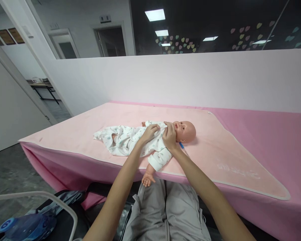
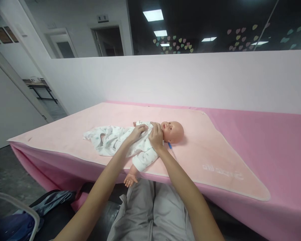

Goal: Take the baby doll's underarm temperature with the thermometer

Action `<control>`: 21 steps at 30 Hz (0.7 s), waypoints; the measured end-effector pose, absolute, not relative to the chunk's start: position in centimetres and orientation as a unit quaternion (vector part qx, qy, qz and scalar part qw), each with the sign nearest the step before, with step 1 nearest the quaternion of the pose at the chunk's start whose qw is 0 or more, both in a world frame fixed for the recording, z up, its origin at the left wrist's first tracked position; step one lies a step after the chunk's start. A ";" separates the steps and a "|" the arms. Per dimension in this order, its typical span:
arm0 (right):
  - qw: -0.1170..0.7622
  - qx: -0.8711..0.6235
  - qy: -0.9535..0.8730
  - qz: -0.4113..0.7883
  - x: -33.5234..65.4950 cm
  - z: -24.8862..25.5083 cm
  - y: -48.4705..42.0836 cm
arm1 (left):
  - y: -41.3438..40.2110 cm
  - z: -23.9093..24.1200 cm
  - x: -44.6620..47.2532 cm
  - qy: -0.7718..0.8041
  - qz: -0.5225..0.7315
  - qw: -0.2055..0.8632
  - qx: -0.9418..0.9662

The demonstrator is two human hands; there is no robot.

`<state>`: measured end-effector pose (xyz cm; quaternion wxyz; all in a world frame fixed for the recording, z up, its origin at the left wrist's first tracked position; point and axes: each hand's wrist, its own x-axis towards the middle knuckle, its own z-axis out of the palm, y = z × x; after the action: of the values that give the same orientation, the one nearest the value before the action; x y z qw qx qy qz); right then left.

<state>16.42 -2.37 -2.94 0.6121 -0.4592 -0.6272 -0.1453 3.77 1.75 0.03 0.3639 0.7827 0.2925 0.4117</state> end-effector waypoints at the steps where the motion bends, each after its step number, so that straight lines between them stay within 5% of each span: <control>1: 0.615 -0.457 -0.625 -0.147 16.4 -3.0 -2.4 | 1.8 0.1 3.4 0.285 0.406 0.367 0.787; 11: 0.603 -0.451 -0.639 -0.159 16.5 -2.9 -2.5 | 1.2 0.8 -0.1 0.269 0.316 0.472 0.778; 21: 0.586 -0.460 -0.654 -0.130 16.5 -2.8 -2.6 | 0.3 0.6 0.1 0.285 0.351 0.453 0.768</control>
<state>16.53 -2.56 -2.84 0.5863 -0.4600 -0.6541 -0.1299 0.08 0.30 0.58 0.4531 0.7682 0.2852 0.3510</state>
